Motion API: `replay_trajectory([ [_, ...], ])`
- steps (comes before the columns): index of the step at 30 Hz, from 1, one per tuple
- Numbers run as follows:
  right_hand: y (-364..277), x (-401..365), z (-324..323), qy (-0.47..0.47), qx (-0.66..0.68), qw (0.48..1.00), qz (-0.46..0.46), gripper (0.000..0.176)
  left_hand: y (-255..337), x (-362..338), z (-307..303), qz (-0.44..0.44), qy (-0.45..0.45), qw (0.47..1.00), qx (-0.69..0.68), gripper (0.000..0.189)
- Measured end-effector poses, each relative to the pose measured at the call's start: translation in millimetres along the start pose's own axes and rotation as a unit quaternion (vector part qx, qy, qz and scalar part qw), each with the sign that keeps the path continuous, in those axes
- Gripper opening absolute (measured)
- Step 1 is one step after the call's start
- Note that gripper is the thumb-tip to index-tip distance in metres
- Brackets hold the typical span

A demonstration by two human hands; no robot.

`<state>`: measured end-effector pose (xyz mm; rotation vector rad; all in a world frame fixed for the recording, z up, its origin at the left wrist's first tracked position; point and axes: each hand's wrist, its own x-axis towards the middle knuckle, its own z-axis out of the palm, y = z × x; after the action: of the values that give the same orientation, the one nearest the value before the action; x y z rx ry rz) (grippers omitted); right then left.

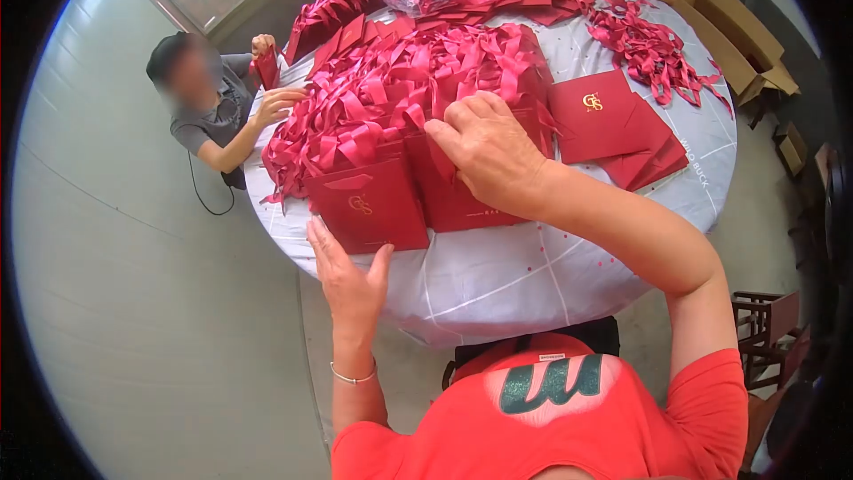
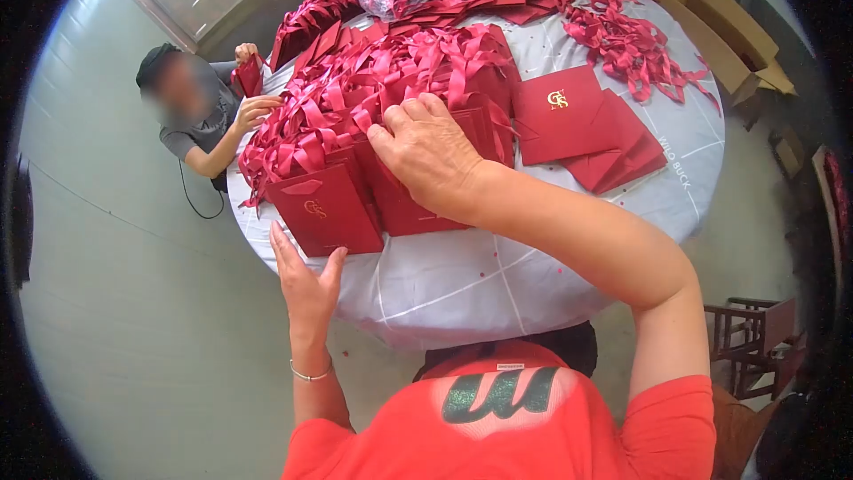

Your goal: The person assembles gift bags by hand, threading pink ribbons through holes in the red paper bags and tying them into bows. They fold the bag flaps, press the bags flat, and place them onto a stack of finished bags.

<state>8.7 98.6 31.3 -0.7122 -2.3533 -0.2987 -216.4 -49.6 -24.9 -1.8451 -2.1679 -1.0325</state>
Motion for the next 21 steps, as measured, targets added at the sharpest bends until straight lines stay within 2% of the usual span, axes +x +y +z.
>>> replay_trajectory([
  [1, -0.1, -4.0, -2.1, 0.003, 0.004, 1.0, 0.002, 0.053, 4.8, -1.9, -0.7, 0.049, 0.021, 0.999, 0.007, 0.107],
  [2, -1.3, -7.5, -4.2, 0.006, 0.008, 1.0, 0.003, 0.062, 12.5, -4.7, -2.2, 0.048, 0.02, 0.999, 0.005, 0.107],
  [4, -6.4, -12.7, -6.9, 0.036, -0.005, 0.999, -0.003, 0.056, 36.8, -8.8, -7.2, 0.121, -0.02, 0.992, 0.015, 0.107],
  [5, -8.9, -14.8, -8.5, 0.068, -0.018, 0.998, -0.009, 0.049, 43.6, -12.7, -5.9, 0.119, -0.032, 0.992, 0.027, 0.106],
  [7, -12.4, -23.2, -6.7, 0.07, -0.027, 0.996, -0.038, 0.077, 53.1, -23.5, -5.1, 0.119, -0.049, 0.991, 0.032, 0.105],
  [8, -12.4, -27.8, 0.1, 0.079, -0.022, 0.994, -0.069, 0.067, 55.9, -29.9, -4.7, 0.117, -0.069, 0.99, 0.04, 0.103],
  [9, -15.6, -32.5, 0.3, 0.069, -0.012, 0.992, -0.101, 0.061, 57.6, -36.2, -4.3, 0.116, -0.079, 0.989, 0.046, 0.094],
  [12, -30.3, -36.6, 6.9, 0.054, 0.051, 0.98, -0.184, 0.047, 45.4, -51.8, 4.6, 0.088, -0.119, 0.988, 0.047, 0.084],
  [13, -38.0, -33.0, 12.4, 0.047, 0.057, 0.976, -0.204, 0.046, 43.3, -53.8, 6.2, 0.099, -0.086, 0.99, 0.056, 0.068],
  [16, -56.5, -18.3, 23.9, -0.01, 0.078, 0.962, -0.263, 0.047, 42.2, -55.8, 1.1, 0.101, -0.116, 0.987, 0.039, 0.057],
  [17, -62.4, -13.5, 34.8, -0.013, 0.068, 0.96, -0.273, 0.047, 48.6, -54.3, -1.2, 0.106, -0.09, 0.99, 0.027, 0.041],
  [20, -70.0, -4.7, 55.3, -0.04, 0.024, 0.957, -0.286, 0.045, 39.8, -62.4, 5.5, 0.11, -0.077, 0.99, 0.038, 0.021],
  [21, -69.5, -4.3, 60.5, -0.039, 0.002, 0.957, -0.287, 0.043, 37.7, -64.2, 5.1, 0.112, -0.069, 0.99, 0.041, 0.021],
])
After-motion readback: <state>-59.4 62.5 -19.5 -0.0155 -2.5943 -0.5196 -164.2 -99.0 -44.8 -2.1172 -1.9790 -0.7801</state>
